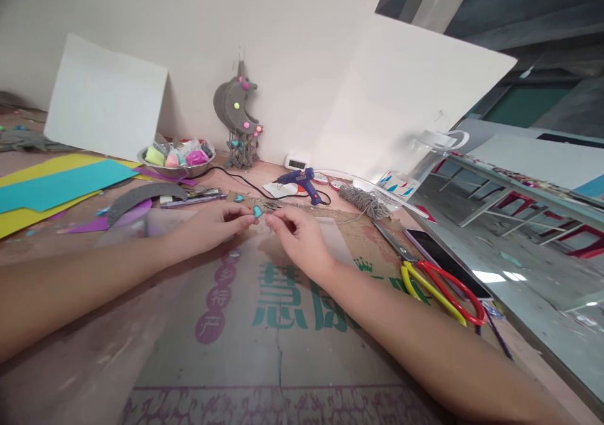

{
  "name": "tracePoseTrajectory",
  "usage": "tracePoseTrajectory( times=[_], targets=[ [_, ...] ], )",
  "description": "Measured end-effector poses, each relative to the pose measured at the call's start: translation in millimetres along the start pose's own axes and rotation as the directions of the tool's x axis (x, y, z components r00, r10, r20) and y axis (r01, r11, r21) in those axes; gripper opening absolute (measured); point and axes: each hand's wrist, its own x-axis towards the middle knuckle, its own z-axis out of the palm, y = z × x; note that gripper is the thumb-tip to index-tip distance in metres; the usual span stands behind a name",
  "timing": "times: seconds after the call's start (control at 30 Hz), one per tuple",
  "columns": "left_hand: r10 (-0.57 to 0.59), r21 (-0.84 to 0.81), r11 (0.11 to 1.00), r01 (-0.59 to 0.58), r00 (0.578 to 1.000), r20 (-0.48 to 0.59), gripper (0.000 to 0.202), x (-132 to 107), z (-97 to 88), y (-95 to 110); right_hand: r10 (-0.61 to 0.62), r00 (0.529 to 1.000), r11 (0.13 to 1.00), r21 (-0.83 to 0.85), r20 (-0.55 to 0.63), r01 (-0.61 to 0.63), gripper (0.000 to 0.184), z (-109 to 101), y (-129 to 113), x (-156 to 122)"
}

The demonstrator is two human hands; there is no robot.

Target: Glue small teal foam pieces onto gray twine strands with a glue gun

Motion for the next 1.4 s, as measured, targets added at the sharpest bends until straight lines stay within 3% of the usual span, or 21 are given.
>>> tracePoseTrajectory(
  times=[0.1,0.33,0.6,1.13,1.4],
  targets=[
    [0.005,-0.032,0.999,-0.005,1.0,0.002,0.029,1,-0.7,-3,0.015,0.989,1.0,-0.015,0.146,-0.013,0.025,3,1,2],
    [0.038,0.007,0.999,-0.038,0.999,-0.003,0.027,0,-0.5,-2,0.137,0.984,0.983,0.106,0.113,-0.149,0.017,6,6,6],
    [0.02,0.026,0.999,-0.021,1.0,0.016,0.027,-1,0.8,-1,0.357,0.903,0.851,0.316,0.238,-0.419,0.024,7,8,7],
    [0.112,0.082,0.99,-0.117,0.992,0.059,0.029,0,3.3,-4,0.341,0.907,0.824,0.385,0.247,-0.415,0.026,7,10,7],
    [0.03,-0.035,0.999,-0.033,0.997,-0.077,0.03,-2,1.5,-1,0.331,0.905,0.829,0.374,0.269,-0.414,0.023,6,7,7]
  ],
)
